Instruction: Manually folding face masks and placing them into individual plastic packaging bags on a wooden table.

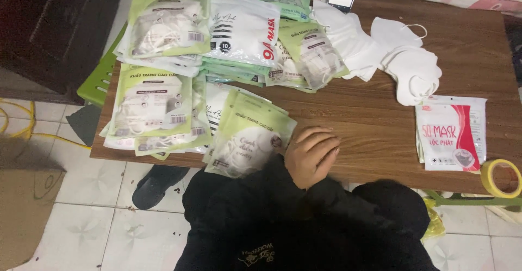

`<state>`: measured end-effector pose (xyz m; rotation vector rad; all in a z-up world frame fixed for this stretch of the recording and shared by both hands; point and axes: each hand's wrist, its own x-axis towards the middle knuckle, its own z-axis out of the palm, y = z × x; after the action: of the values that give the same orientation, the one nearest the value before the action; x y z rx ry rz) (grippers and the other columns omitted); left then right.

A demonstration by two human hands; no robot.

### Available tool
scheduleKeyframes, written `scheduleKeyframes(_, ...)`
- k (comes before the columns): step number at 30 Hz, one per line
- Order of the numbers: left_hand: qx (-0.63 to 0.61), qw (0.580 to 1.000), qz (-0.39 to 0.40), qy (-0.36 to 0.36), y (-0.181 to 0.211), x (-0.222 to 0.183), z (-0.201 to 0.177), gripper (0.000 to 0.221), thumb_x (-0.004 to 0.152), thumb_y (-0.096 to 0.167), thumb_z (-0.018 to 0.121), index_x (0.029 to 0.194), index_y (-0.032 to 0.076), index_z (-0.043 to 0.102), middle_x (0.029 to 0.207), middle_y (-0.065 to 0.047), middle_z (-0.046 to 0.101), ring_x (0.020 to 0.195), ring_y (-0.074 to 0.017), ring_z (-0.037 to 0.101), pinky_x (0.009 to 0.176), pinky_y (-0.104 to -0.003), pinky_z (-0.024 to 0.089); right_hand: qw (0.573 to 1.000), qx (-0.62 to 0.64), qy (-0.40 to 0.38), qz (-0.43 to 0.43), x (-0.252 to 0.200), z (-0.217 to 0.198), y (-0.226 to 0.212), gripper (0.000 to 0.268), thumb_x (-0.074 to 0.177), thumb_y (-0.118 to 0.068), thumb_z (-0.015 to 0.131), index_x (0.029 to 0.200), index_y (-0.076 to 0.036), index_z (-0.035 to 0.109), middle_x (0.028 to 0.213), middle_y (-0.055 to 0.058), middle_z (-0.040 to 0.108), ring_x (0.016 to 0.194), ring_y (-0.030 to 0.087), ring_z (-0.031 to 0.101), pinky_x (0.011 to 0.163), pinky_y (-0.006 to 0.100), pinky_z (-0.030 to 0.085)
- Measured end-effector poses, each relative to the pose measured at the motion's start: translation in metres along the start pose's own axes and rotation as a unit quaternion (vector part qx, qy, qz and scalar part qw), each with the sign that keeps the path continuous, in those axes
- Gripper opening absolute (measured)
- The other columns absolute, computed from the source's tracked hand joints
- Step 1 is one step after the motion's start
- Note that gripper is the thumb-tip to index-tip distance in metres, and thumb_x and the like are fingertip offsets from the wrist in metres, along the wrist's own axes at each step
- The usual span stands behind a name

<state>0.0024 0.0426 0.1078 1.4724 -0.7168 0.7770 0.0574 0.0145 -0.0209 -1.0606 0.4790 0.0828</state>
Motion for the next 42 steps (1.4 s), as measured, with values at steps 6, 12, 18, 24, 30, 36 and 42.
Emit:
scheduleKeyframes(6, -0.01, 0.999, 0.022, -0.023, 0.008, 0.005, -0.006, 0.009, 0.092, 0.008, 0.07, 0.098, 0.003, 0.076, 0.092, -0.014, 0.076, 0.094, -0.036, 0.075, 0.087, -0.047, 0.062, 0.998, 0.021, 0.029, -0.05, -0.011, 0.029, 0.001, 0.056, 0.077, -0.023, 0.088, 0.129, -0.013, 0.068, 0.106, 0.013, 0.072, 0.09, 0.029, 0.073, 0.071, 0.045, 0.064)
scheduleKeyframes(12, 0.013, 0.999, 0.005, -0.037, 0.005, 0.004, -0.01, 0.008, 0.091, 0.008, 0.072, 0.097, 0.004, 0.077, 0.091, -0.012, 0.076, 0.093, -0.034, 0.074, 0.086, -0.045, 0.061, 0.996, 0.084, 0.028, -0.003, 0.018, 0.041, 0.016, 0.064, 0.076, -0.012, 0.088, 0.136, -0.013, 0.064, 0.119, 0.017, 0.071, 0.102, 0.035, 0.072, 0.078, 0.049, 0.063)
scheduleKeyframes(18, 0.03, 0.999, 0.006, -0.022, -0.004, 0.0, -0.005, 0.007, 0.09, 0.006, 0.072, 0.094, 0.004, 0.078, 0.089, -0.012, 0.076, 0.092, -0.0336, 0.074, 0.084, -0.043, 0.061, 0.995, 0.085, -0.057, 0.011, -0.037, 0.093, -0.046, 0.08, 0.091, -0.029, 0.075, 0.16, -0.012, 0.037, 0.156, 0.013, 0.045, 0.138, 0.03, 0.048, 0.113, 0.048, 0.043)
scheduleKeyframes(24, 0.038, 0.999, 0.015, -0.02, -0.013, -0.003, -0.002, 0.008, 0.091, 0.008, 0.071, 0.093, 0.002, 0.078, 0.088, -0.012, 0.076, 0.088, -0.0334, 0.074, 0.082, -0.042, 0.061, 0.992, -0.104, -0.076, -0.013, -0.031, 0.028, -0.07, 0.073, 0.091, -0.032, 0.075, 0.151, -0.004, 0.045, 0.143, 0.02, 0.055, 0.13, 0.035, 0.055, 0.107, 0.049, 0.047)
scheduleKeyframes(30, 0.084, 0.989, -0.041, -0.118, -0.036, -0.022, 0.005, 0.015, 0.093, 0.014, 0.07, 0.104, 0.005, 0.077, 0.097, -0.009, 0.075, 0.095, -0.0277, 0.072, 0.087, -0.039, 0.057, 0.941, -0.325, -0.091, -0.035, -0.016, -0.085, -0.101, 0.069, 0.089, -0.036, 0.075, 0.141, 0.006, 0.056, 0.128, 0.027, 0.067, 0.121, 0.04, 0.064, 0.1, 0.051, 0.053)
scheduleKeyframes(36, 0.407, 0.755, -0.146, -0.493, -0.094, -0.07, -0.001, 0.069, 0.086, 0.049, 0.077, 0.141, 0.013, 0.058, 0.147, -0.023, 0.049, 0.144, -0.0456, 0.039, 0.116, -0.066, 0.027, 0.823, -0.539, 0.046, -0.176, 0.046, -0.186, -0.136, 0.036, 0.091, -0.04, 0.077, 0.124, -0.026, 0.074, 0.111, -0.002, 0.075, 0.105, 0.017, 0.073, 0.085, 0.031, 0.06)
scheduleKeyframes(42, 0.396, 0.731, -0.14, -0.538, -0.109, -0.069, -0.003, 0.082, 0.091, 0.064, 0.062, 0.157, 0.021, 0.04, 0.163, -0.023, 0.029, 0.153, -0.0465, 0.021, 0.116, -0.071, 0.015, 0.626, -0.641, 0.155, -0.416, 0.057, -0.243, -0.2, 0.024, 0.096, -0.025, 0.073, 0.118, -0.014, 0.076, 0.111, 0.011, 0.072, 0.114, 0.034, 0.065, 0.095, 0.043, 0.053)
